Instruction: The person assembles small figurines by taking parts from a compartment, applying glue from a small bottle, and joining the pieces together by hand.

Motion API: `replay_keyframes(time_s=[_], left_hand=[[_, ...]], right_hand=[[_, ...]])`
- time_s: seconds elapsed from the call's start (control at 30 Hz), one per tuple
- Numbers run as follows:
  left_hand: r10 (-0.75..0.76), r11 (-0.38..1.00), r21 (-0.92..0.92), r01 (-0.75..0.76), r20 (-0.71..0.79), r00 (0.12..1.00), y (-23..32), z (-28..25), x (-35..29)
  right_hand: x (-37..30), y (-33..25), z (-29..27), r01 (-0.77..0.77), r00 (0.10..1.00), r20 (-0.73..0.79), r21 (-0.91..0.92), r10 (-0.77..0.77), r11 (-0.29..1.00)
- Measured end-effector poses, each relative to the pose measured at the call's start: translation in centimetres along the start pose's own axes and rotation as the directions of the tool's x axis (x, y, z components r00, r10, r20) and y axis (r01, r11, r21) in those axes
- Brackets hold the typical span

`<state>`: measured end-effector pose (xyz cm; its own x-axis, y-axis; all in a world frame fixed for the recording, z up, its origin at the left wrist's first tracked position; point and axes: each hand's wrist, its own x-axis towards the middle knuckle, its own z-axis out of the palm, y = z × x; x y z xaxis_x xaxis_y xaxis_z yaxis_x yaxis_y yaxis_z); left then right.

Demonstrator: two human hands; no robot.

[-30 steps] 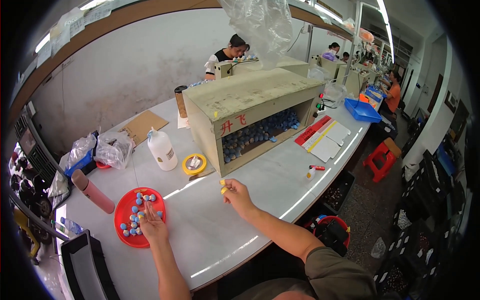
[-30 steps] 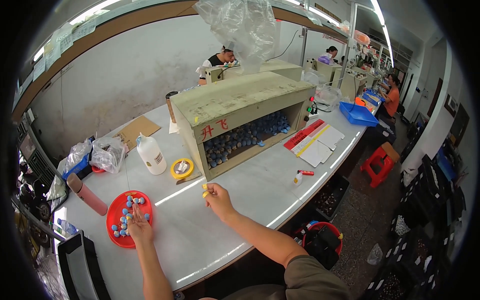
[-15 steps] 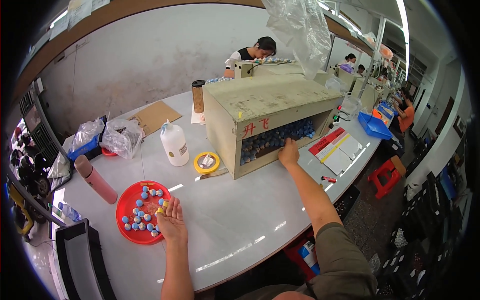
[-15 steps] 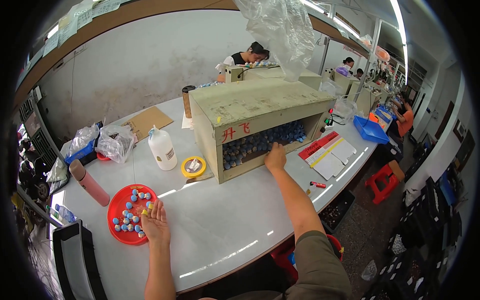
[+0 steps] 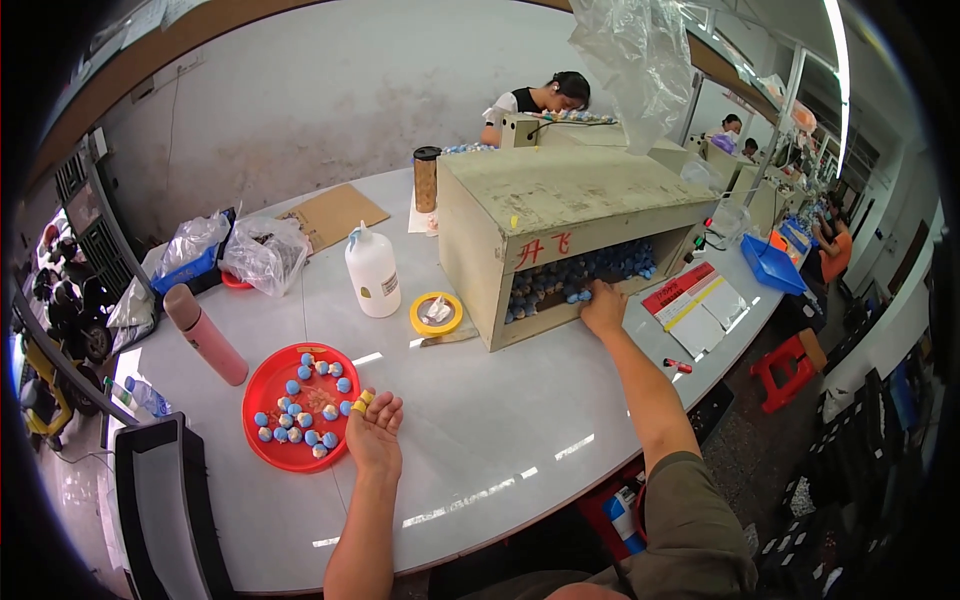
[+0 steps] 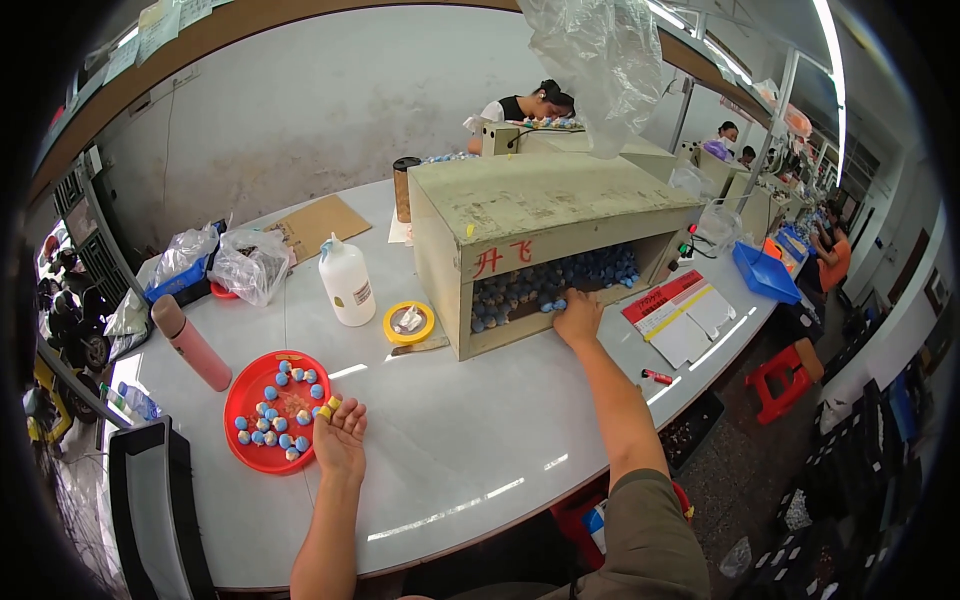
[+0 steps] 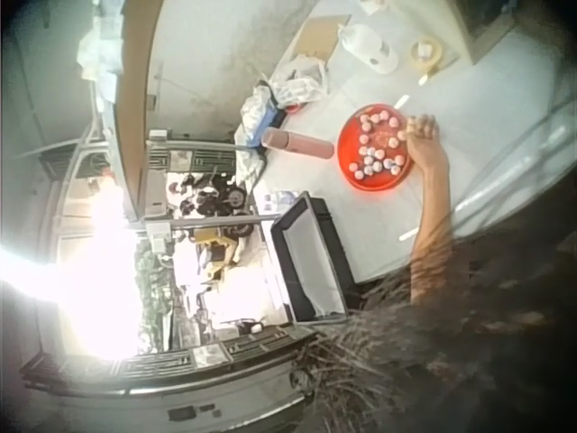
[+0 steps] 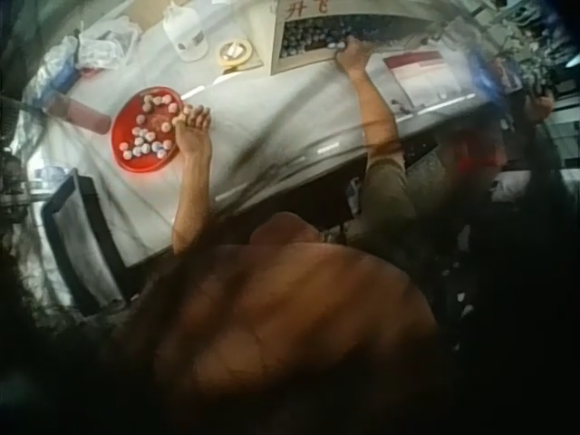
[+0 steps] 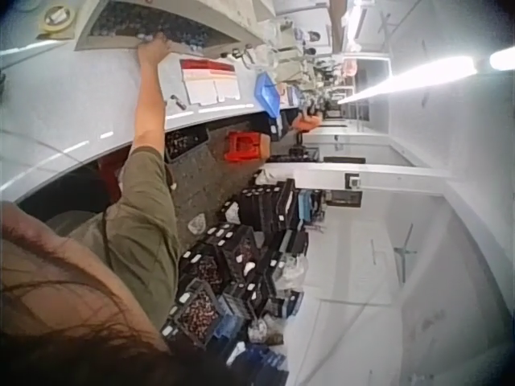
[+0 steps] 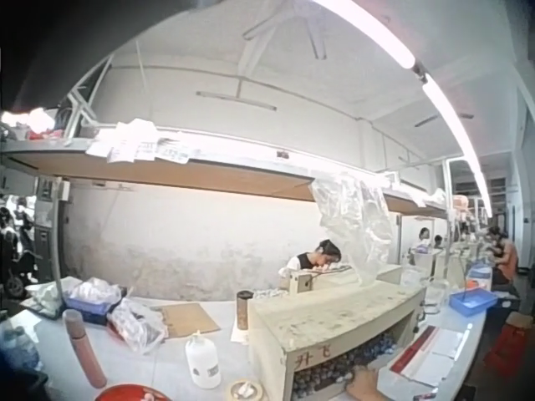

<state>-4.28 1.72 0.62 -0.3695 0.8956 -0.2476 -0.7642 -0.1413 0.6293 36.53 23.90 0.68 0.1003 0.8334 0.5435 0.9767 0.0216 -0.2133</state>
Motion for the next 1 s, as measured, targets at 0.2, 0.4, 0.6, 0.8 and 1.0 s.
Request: replay_keyframes(time_s=[0.2, 0.4, 0.6, 0.8, 1.0], left_hand=[[-0.025, 0.999, 0.045, 0.023, 0.054, 0.998, -0.6, 0.5, -0.5], [-0.038, 0.996, 0.078, 0.034, 0.053, 0.998, -0.8, 0.5, -0.4], [-0.058, 0.992, 0.119, 0.051, 0.056, 0.997, -0.9, 0.5, -0.5], [-0.111, 0.976, 0.198, 0.096, 0.064, 0.992, -1.2, 0.6, -1.1], [-0.424, 0.749, 0.641, 0.166, 0.272, 0.864, -3.4, 3.1, -4.1]], right_hand=[[-2.4, -1.7, -1.0, 0.029, 0.995, 0.089, 0.19, -0.047, 0.981], [-1.5, -1.7, -0.5, 0.007, 0.989, 0.146, 0.16, -0.031, 0.987], [-1.3, -2.5, -0.7, -0.006, 0.986, 0.164, 0.136, -0.017, 0.991], [-3.0, -4.7, -1.7, 0.031, 0.999, -0.019, 0.28, -0.026, 0.959], [-15.1, -14.1, -9.0, 0.318, 0.897, -0.016, 0.717, -0.441, 0.62]])
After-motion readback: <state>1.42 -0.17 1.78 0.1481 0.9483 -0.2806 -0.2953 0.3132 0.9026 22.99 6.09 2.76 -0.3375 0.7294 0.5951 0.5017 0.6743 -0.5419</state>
